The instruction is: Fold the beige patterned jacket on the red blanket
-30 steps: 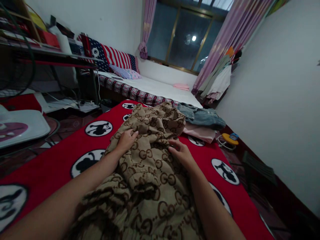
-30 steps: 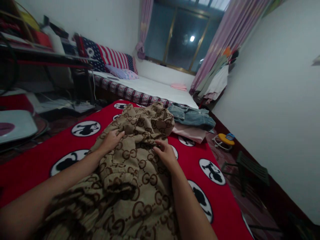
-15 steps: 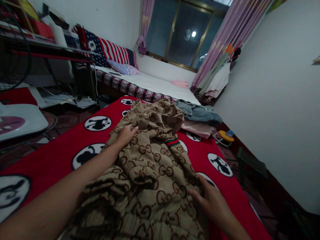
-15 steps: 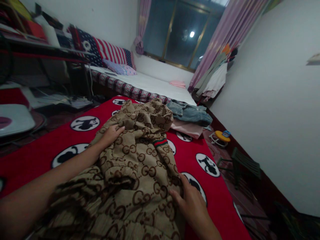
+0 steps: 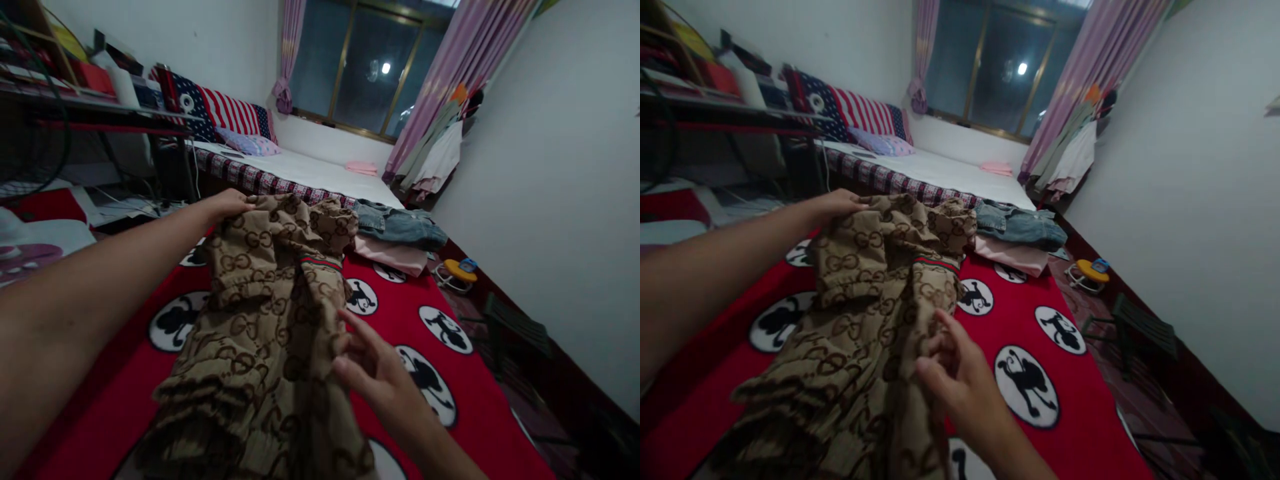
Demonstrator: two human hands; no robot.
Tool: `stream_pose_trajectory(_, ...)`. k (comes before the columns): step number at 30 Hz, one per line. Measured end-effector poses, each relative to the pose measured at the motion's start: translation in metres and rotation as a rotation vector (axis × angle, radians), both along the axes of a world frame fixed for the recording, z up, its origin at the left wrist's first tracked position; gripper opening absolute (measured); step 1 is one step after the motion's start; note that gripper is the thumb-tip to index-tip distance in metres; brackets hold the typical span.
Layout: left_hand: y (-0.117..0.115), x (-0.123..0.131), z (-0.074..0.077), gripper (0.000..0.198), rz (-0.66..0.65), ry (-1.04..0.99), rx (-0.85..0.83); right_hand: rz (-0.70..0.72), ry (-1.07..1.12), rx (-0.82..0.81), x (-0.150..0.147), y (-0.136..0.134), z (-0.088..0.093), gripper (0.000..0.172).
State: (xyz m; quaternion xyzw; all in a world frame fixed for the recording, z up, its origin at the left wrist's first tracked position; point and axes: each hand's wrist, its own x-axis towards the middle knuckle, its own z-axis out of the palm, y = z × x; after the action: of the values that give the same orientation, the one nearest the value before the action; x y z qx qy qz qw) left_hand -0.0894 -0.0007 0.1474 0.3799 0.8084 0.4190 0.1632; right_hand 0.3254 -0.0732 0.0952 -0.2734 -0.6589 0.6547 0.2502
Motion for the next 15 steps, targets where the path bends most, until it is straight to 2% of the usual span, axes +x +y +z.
stream_pose_trajectory(2, 0.004, -0.013, 0.013, 0.025, 0.127, 0.367, -0.17, 0.153, 0.015, 0.105, -0.021, -0.006, -0.004, 0.062)
stream_pose_trajectory(4, 0.005, -0.01, 0.015, 0.033, 0.202, 0.55, -0.195, 0.199, -0.007, 0.413, -0.038, -0.006, -0.012, 0.044)
stream_pose_trajectory(5, 0.006, -0.001, 0.012, 0.036, 0.188, 0.601, -0.168, 0.193, -0.04, 0.608, -0.046, -0.004, -0.018, 0.039)
stream_pose_trajectory(6, 0.007, 0.012, 0.006, 0.038, 0.132, 0.663, -0.139, 0.188, -0.085, 0.788, -0.052, -0.002, -0.024, 0.038)
stream_pose_trajectory(8, 0.009, 0.047, -0.012, 0.036, -0.109, 0.748, -0.07, 0.244, -0.213, 1.014, -0.064, 0.003, -0.038, 0.046)
stream_pose_trajectory(11, 0.009, 0.107, -0.049, 0.043, -0.571, 0.783, 0.071, 0.367, -0.374, 1.098, -0.075, 0.004, -0.059, 0.056)
stream_pose_trajectory(13, 0.008, 0.138, -0.076, 0.049, -0.683, 0.794, 0.036, 0.382, -0.405, 1.114, -0.076, 0.003, -0.068, 0.057)
stream_pose_trajectory(15, 0.007, 0.156, -0.101, 0.053, -0.674, 0.819, -0.01, 0.356, -0.373, 1.117, -0.073, 0.001, -0.073, 0.056)
